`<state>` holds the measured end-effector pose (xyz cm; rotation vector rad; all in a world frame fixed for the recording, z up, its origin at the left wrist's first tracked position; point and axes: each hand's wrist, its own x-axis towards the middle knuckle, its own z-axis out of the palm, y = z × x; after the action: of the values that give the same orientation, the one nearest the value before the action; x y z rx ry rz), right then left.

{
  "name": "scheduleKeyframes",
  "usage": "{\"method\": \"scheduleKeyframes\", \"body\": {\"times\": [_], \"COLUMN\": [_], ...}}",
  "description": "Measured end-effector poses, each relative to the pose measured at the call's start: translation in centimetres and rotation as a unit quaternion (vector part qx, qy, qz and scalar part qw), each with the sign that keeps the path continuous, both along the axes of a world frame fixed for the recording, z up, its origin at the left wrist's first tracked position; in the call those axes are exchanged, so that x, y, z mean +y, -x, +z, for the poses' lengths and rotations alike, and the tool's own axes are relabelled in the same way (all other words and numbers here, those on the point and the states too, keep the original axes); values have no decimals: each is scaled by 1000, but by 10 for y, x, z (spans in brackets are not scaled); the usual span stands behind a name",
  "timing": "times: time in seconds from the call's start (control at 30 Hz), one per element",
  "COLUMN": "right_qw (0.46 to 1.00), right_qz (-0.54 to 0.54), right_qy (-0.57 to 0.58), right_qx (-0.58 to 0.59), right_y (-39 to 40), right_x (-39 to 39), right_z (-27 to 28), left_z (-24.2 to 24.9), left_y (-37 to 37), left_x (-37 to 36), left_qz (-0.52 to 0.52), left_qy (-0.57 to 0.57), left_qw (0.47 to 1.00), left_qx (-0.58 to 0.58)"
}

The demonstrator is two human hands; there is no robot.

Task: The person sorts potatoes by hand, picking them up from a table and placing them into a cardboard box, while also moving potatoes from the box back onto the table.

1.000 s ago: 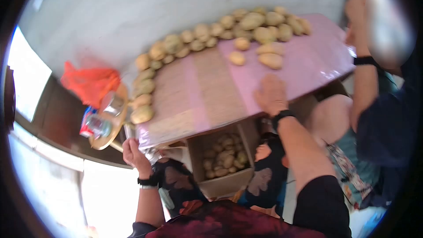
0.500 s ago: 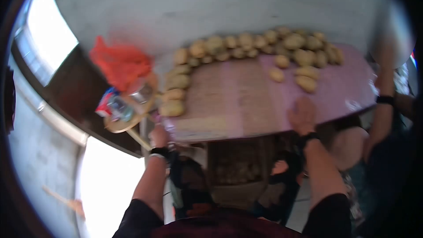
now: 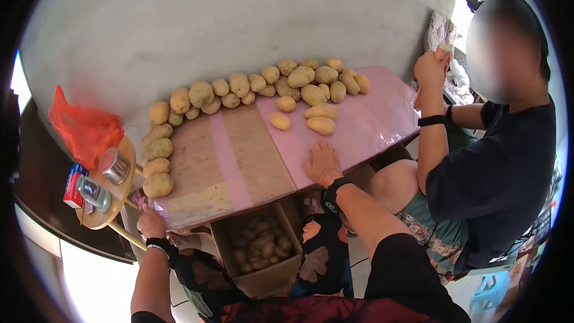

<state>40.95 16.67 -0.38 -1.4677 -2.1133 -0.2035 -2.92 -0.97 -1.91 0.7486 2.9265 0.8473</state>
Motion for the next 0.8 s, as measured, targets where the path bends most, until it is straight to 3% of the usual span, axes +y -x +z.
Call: {"method": "scheduleKeyframes", "body": {"times": [0.13, 0.23, 0.3, 0.43, 0.5, 0.53, 0.6, 0.63, 0.7, 0.8], "right_qw": [991, 998, 998, 998, 996, 996, 999, 999, 983, 976], "right_qz": [-25, -16, 44, 39, 18, 31, -43, -33, -80, -94], "right_qy": [101, 25, -11, -43, -42, -38, 17, 20, 165, 195], "right_qx": [-87, -64, 54, 37, -78, -75, 17, 18, -3, -24], "right_y": [14, 35, 46, 65, 60, 70, 81, 87, 93, 99], "right_x": [19, 40, 66, 131, 187, 183, 171, 168, 167, 168], "right_z": [20, 43, 45, 37, 5, 11, 31, 37, 43, 37], "left_z": [5, 12, 9, 14, 15, 12, 14, 15, 18, 22], "left_y": [-6, -9, -8, -10, -11, -10, -10, -11, -12, -13], "left_x": [2, 1, 1, 3, 3, 3, 2, 3, 2, 2], "left_qz": [31, 26, 41, 46, 37, 40, 48, 40, 48, 41], "left_qy": [-6, 3, -3, 4, 8, -3, 5, 6, 4, 7], "left_qw": [999, 1000, 999, 999, 999, 999, 999, 999, 999, 998], "left_qx": [7, -5, -4, -9, -18, -9, -12, -17, -22, -55]}}
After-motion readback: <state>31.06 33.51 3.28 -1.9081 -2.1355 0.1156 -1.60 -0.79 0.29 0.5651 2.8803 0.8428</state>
